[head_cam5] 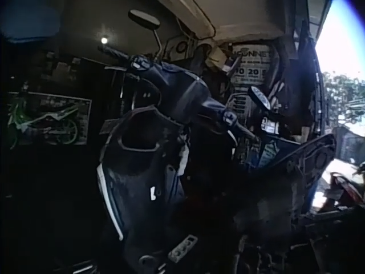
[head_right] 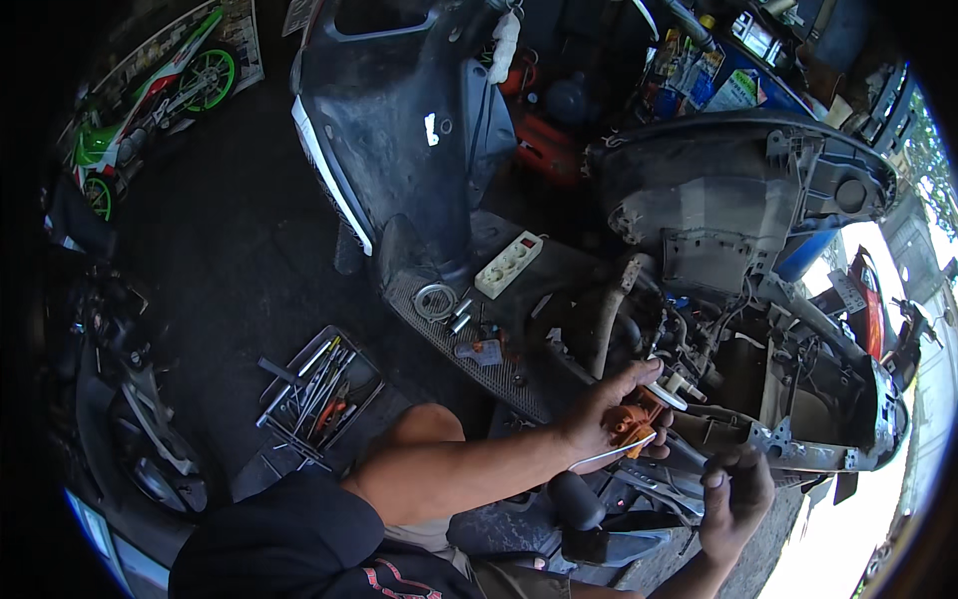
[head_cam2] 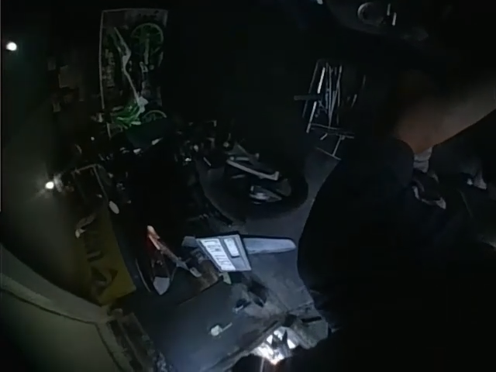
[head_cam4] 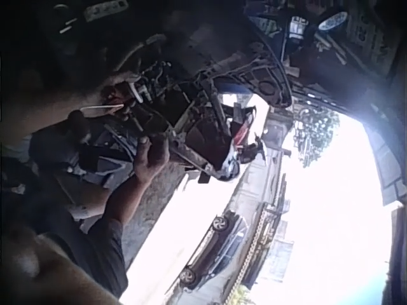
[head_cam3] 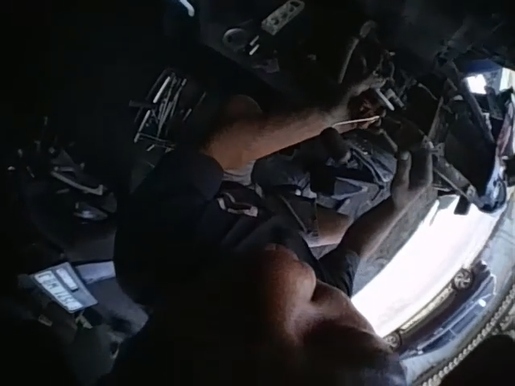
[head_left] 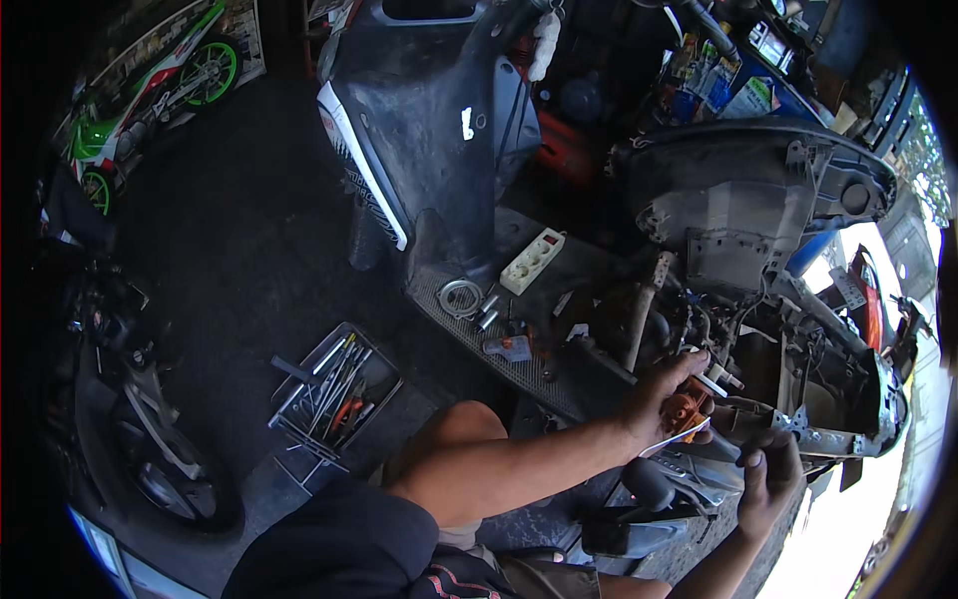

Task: Repairing or replacing a motorcycle fuel pump assembly and pouring fluid into the tank area.

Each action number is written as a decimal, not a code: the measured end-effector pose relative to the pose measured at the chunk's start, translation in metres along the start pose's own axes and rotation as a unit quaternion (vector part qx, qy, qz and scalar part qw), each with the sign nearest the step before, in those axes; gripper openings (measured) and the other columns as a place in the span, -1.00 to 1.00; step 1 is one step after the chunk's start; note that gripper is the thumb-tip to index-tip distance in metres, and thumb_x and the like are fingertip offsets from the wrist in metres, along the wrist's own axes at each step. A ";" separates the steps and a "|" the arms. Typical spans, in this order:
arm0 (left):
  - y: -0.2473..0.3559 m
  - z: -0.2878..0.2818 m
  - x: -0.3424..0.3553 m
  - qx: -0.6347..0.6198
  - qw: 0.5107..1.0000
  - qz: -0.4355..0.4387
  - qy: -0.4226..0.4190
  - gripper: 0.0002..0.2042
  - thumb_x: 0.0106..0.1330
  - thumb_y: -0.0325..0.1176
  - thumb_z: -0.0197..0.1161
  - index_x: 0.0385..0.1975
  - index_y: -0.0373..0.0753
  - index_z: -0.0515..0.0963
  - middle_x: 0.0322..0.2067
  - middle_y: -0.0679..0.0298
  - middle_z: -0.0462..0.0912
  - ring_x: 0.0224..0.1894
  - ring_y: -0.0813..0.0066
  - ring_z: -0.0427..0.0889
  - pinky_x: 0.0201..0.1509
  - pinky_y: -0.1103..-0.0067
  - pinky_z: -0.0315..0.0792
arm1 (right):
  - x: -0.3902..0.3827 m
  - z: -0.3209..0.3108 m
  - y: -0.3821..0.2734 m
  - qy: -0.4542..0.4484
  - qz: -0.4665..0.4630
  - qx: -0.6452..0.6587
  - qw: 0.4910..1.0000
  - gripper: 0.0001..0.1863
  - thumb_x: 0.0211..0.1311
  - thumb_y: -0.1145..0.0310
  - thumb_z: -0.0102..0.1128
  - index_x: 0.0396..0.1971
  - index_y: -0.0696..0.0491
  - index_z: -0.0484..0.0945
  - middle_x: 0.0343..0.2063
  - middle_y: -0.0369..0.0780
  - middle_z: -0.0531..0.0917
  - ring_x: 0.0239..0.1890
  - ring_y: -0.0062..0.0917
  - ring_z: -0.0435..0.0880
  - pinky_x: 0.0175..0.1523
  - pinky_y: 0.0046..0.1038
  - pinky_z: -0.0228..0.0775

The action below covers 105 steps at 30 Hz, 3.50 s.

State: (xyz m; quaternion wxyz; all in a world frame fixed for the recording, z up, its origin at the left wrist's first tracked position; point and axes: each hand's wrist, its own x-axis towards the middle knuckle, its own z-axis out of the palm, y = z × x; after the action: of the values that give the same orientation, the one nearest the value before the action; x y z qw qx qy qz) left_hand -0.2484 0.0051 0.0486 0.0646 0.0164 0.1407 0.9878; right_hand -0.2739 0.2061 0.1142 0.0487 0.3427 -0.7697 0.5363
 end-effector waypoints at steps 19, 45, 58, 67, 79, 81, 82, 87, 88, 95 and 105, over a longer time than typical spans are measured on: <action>-0.045 -0.003 0.006 0.004 0.998 -0.044 0.053 -0.49 0.38 0.15 0.02 -0.09 -0.26 0.47 -0.33 0.22 0.59 -0.28 0.42 0.66 -0.03 0.40 0.60 | -0.034 0.020 0.038 -0.006 -0.017 -0.021 1.000 0.27 -0.54 -0.14 0.64 0.31 0.07 0.23 0.29 0.05 0.23 0.26 -0.14 0.35 0.26 -0.13 0.23; -0.026 -0.006 -0.011 0.081 0.988 -0.128 0.039 -0.36 0.36 0.17 -0.08 0.05 -0.38 0.48 -0.23 0.01 0.66 -0.21 0.07 0.67 0.08 0.18 0.49 | -0.033 -0.010 0.016 0.033 -0.059 -0.005 0.998 -0.32 0.11 0.29 0.39 0.22 0.17 0.34 0.20 0.00 0.35 0.15 -0.26 0.49 0.14 -0.34 0.44; -0.010 0.033 0.021 0.303 0.921 -0.118 -0.214 -0.14 0.04 -0.06 0.31 0.26 -0.46 0.11 -0.16 -0.04 0.55 -0.28 0.27 0.67 -0.22 0.40 0.63 | -0.048 -0.042 0.018 0.144 0.004 0.094 0.985 -0.50 0.05 0.44 0.34 0.04 0.26 0.48 -0.10 -0.10 0.59 -0.17 -0.46 0.62 0.00 -0.46 0.44; 0.000 0.005 0.015 0.284 0.941 -0.096 -0.158 -0.05 -0.04 -0.04 0.43 0.28 -0.45 0.09 -0.23 -0.14 0.56 -0.33 0.13 0.68 -0.18 0.20 0.59 | -0.051 -0.041 0.021 0.106 0.070 0.097 0.987 -0.58 0.07 0.38 0.34 -0.08 0.26 0.55 -0.28 -0.17 0.66 -0.26 -0.53 0.63 -0.06 -0.50 0.42; -0.024 -0.028 -0.018 0.373 0.899 -0.191 -0.127 -0.22 0.09 -0.16 0.32 0.27 -0.41 0.15 0.04 0.01 0.46 0.03 0.20 0.59 0.04 0.27 0.59 | -0.044 -0.025 0.023 -0.023 0.027 -0.013 0.999 -0.56 0.22 0.23 0.30 -0.02 0.22 0.53 -0.23 -0.06 0.66 -0.18 -0.28 0.68 -0.06 -0.37 0.49; -0.023 -0.035 -0.014 0.397 0.889 -0.179 -0.138 -0.21 0.09 -0.17 0.33 0.27 -0.41 0.14 0.05 0.01 0.46 0.03 0.21 0.58 0.06 0.27 0.58 | -0.040 -0.019 0.032 -0.050 0.002 -0.040 0.998 -0.49 0.24 0.12 0.26 0.00 0.22 0.50 -0.27 0.00 0.63 -0.24 -0.13 0.65 -0.14 -0.29 0.49; -0.023 -0.040 -0.014 0.422 0.880 -0.166 -0.143 -0.21 0.10 -0.17 0.34 0.28 -0.40 0.12 0.05 0.02 0.45 0.04 0.22 0.58 0.08 0.27 0.57 | -0.040 -0.015 0.030 -0.058 0.037 -0.001 0.998 -0.49 0.25 0.09 0.25 0.01 0.21 0.50 -0.24 0.00 0.63 -0.21 -0.12 0.65 -0.12 -0.29 0.50; -0.025 -0.044 -0.009 0.442 0.872 -0.166 -0.130 -0.22 0.13 -0.18 0.35 0.29 -0.35 0.12 0.01 0.04 0.47 0.04 0.25 0.57 0.11 0.29 0.55 | -0.035 -0.005 0.039 -0.066 0.024 -0.019 0.997 -0.49 0.27 0.07 0.23 0.01 0.19 0.50 -0.17 0.00 0.60 -0.15 -0.11 0.65 -0.07 -0.27 0.51; -0.024 -0.043 -0.008 0.456 0.862 -0.176 -0.136 -0.25 0.14 -0.20 0.34 0.28 -0.35 0.13 0.01 0.05 0.47 0.04 0.26 0.57 0.11 0.30 0.56 | -0.035 -0.004 0.040 -0.068 0.023 -0.020 0.997 -0.49 0.27 0.07 0.23 0.01 0.19 0.50 -0.17 0.00 0.60 -0.15 -0.11 0.65 -0.07 -0.27 0.51; -0.036 -0.028 -0.016 0.559 0.814 -0.055 -0.147 -0.39 0.16 -0.19 0.31 0.17 -0.33 0.31 -0.03 0.19 0.51 0.02 0.41 0.49 0.17 0.45 0.36 | -0.035 0.007 0.045 0.001 0.051 -0.041 0.998 -0.53 0.31 0.07 0.16 -0.03 0.19 0.52 -0.19 -0.01 0.59 -0.17 -0.08 0.64 -0.12 -0.25 0.51; -0.023 -0.020 -0.015 0.454 0.883 -0.080 -0.085 -0.39 0.19 -0.29 0.26 0.22 -0.36 0.22 -0.01 0.05 0.48 -0.01 0.28 0.60 0.03 0.33 0.61 | -0.040 0.008 0.045 -0.055 0.144 -0.178 0.972 -0.35 0.34 -0.23 -0.12 -0.36 0.17 0.53 -0.48 0.06 0.61 -0.37 -0.01 0.63 -0.28 -0.11 0.46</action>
State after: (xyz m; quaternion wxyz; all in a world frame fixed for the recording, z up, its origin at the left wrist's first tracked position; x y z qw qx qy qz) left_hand -0.2319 0.0190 0.0224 0.1406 0.1167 0.5683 0.8023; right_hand -0.2672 0.2263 0.0576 -0.0113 0.2436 -0.8954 0.3725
